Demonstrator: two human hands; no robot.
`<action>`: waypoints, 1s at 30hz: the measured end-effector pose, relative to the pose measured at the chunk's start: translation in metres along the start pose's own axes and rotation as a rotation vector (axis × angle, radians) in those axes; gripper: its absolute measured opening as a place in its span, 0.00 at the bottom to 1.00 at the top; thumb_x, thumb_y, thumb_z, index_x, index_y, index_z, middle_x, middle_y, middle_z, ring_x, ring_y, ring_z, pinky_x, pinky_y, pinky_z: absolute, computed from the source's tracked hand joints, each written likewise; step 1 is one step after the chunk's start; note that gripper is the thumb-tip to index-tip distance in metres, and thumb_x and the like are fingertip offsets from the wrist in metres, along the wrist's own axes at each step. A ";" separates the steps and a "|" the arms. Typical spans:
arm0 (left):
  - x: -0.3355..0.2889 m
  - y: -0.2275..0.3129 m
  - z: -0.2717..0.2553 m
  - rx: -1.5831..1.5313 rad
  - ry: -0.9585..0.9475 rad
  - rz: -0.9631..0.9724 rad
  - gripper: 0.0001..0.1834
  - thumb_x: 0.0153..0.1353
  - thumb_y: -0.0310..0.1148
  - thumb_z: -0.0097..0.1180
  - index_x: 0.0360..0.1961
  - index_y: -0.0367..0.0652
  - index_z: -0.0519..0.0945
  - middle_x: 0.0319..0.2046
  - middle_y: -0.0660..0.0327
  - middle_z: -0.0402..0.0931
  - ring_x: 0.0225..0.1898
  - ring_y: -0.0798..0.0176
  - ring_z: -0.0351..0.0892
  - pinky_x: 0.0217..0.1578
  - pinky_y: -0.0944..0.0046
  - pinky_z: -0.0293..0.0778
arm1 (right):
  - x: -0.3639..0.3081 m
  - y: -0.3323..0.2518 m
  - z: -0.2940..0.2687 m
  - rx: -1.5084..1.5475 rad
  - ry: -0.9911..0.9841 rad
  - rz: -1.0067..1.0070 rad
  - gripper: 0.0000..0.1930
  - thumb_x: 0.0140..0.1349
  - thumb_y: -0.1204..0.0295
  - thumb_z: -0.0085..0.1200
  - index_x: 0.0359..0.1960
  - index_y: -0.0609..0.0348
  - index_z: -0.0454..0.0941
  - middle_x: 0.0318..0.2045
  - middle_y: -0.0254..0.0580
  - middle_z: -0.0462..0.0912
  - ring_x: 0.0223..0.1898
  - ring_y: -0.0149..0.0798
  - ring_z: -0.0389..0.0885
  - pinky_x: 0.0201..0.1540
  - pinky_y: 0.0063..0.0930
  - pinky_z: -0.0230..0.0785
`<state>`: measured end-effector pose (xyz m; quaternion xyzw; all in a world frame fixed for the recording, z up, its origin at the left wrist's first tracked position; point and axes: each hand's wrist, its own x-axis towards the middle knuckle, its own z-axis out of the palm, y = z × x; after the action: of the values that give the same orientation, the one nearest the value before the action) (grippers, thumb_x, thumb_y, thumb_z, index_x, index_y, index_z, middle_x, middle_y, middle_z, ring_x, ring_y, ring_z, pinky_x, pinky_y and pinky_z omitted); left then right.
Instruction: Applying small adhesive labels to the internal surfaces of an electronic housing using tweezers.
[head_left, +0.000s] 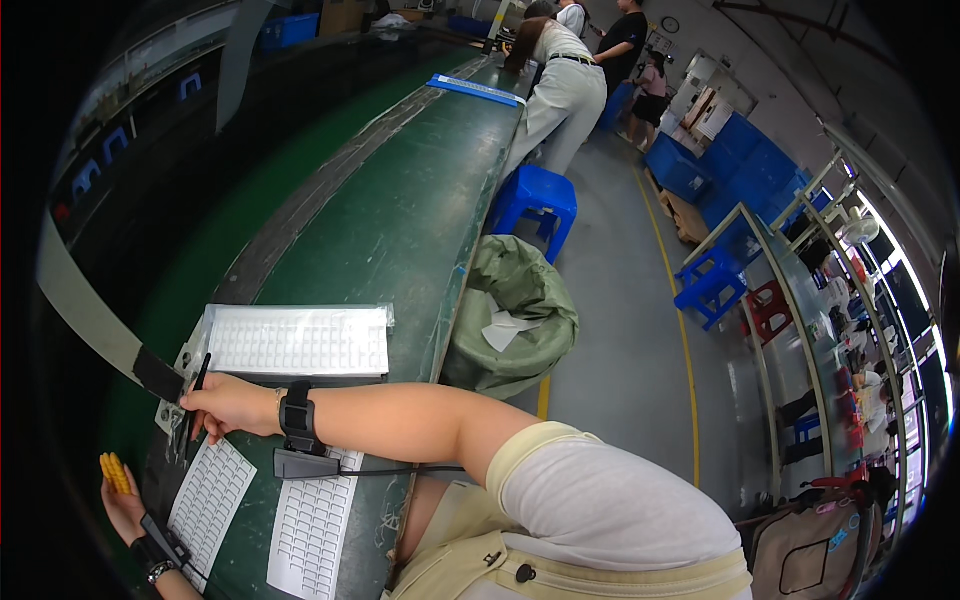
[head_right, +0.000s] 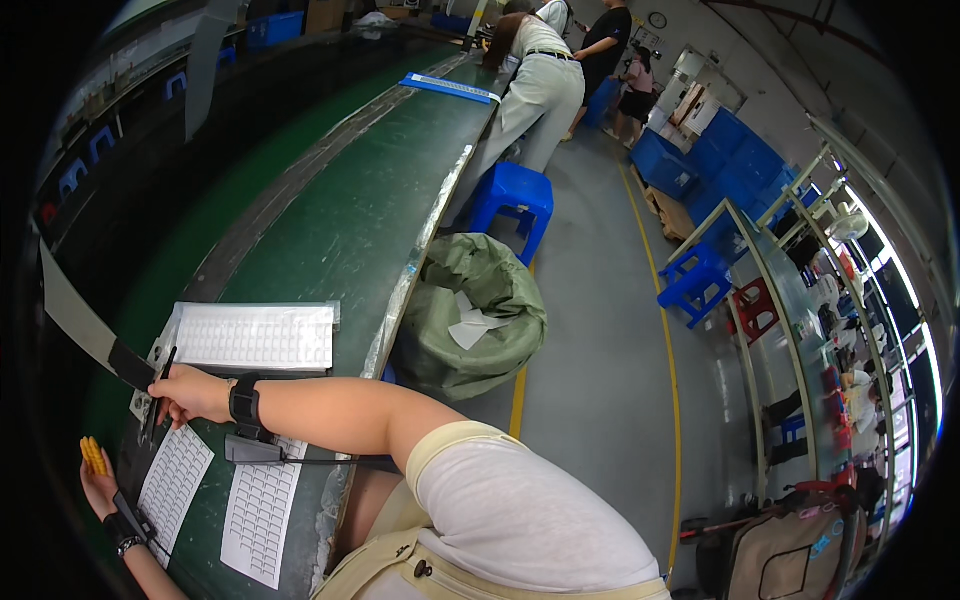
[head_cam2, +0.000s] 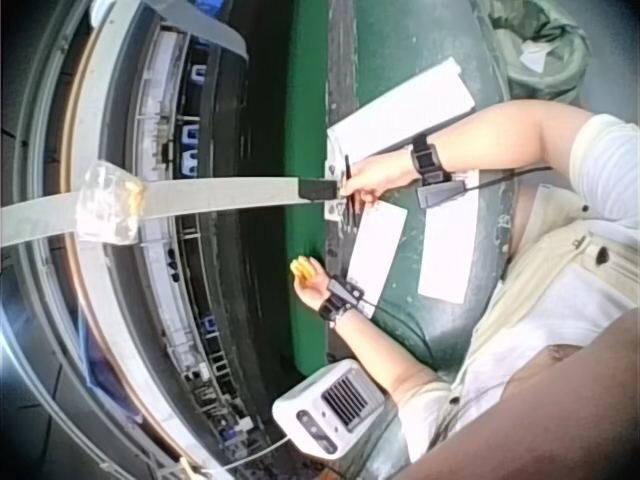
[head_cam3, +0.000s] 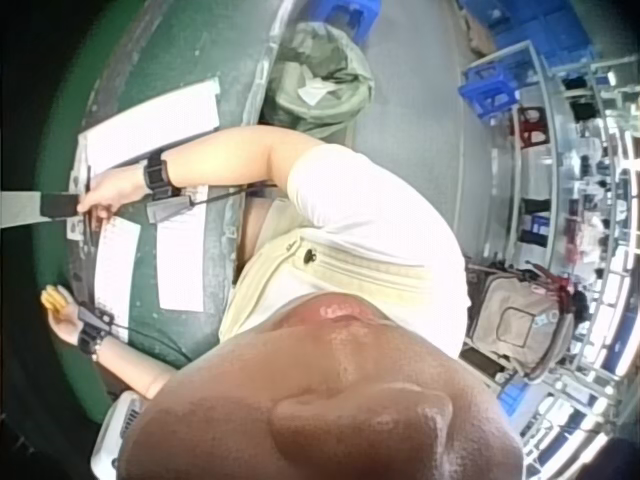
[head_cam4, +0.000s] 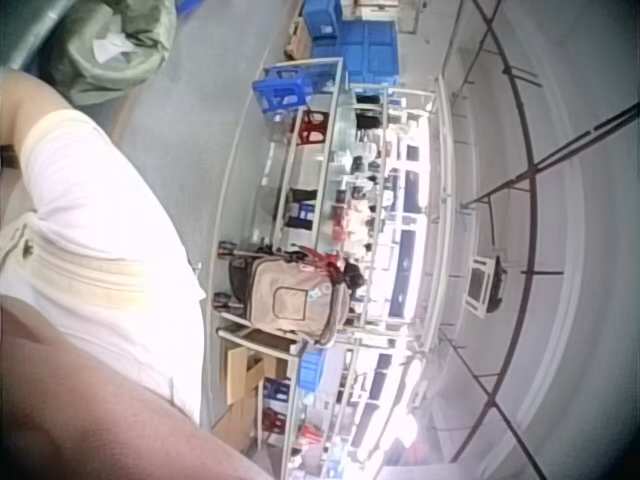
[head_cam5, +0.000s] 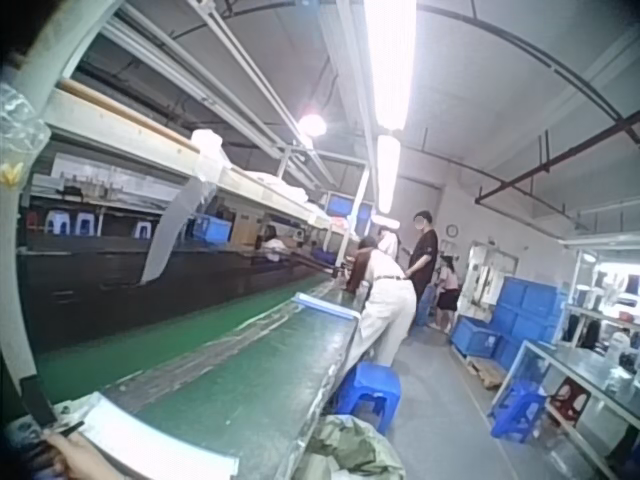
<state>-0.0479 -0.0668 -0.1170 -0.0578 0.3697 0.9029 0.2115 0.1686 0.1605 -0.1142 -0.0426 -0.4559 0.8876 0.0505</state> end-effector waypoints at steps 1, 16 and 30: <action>0.002 -0.003 0.000 -0.003 -0.004 -0.004 0.19 0.57 0.28 0.35 0.50 0.32 0.59 0.52 0.57 0.58 0.54 0.63 0.56 0.55 0.64 0.53 | 0.000 0.000 -0.002 -0.004 0.004 -0.002 0.09 0.57 0.67 0.39 0.28 0.61 0.64 0.09 0.36 0.67 0.13 0.28 0.68 0.23 0.25 0.68; 0.010 -0.004 -0.012 -0.008 -0.106 -0.027 0.20 0.56 0.29 0.38 0.50 0.33 0.59 0.52 0.58 0.57 0.54 0.63 0.56 0.55 0.64 0.54 | -0.007 -0.006 0.001 -0.010 0.024 -0.002 0.08 0.56 0.68 0.41 0.31 0.61 0.64 0.10 0.35 0.65 0.18 0.29 0.70 0.25 0.26 0.68; 0.007 -0.018 -0.006 0.010 -0.347 -0.093 0.13 0.50 0.29 0.39 0.37 0.37 0.69 0.42 0.54 0.68 0.47 0.54 0.65 0.47 0.54 0.59 | -0.015 -0.016 0.004 -0.630 0.133 -0.345 0.07 0.54 0.70 0.45 0.31 0.60 0.70 0.19 0.32 0.71 0.21 0.22 0.69 0.25 0.12 0.58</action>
<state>-0.0470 -0.0573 -0.1349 0.0827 0.3292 0.8867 0.3139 0.1840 0.1648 -0.0980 -0.0363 -0.7031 0.6773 0.2135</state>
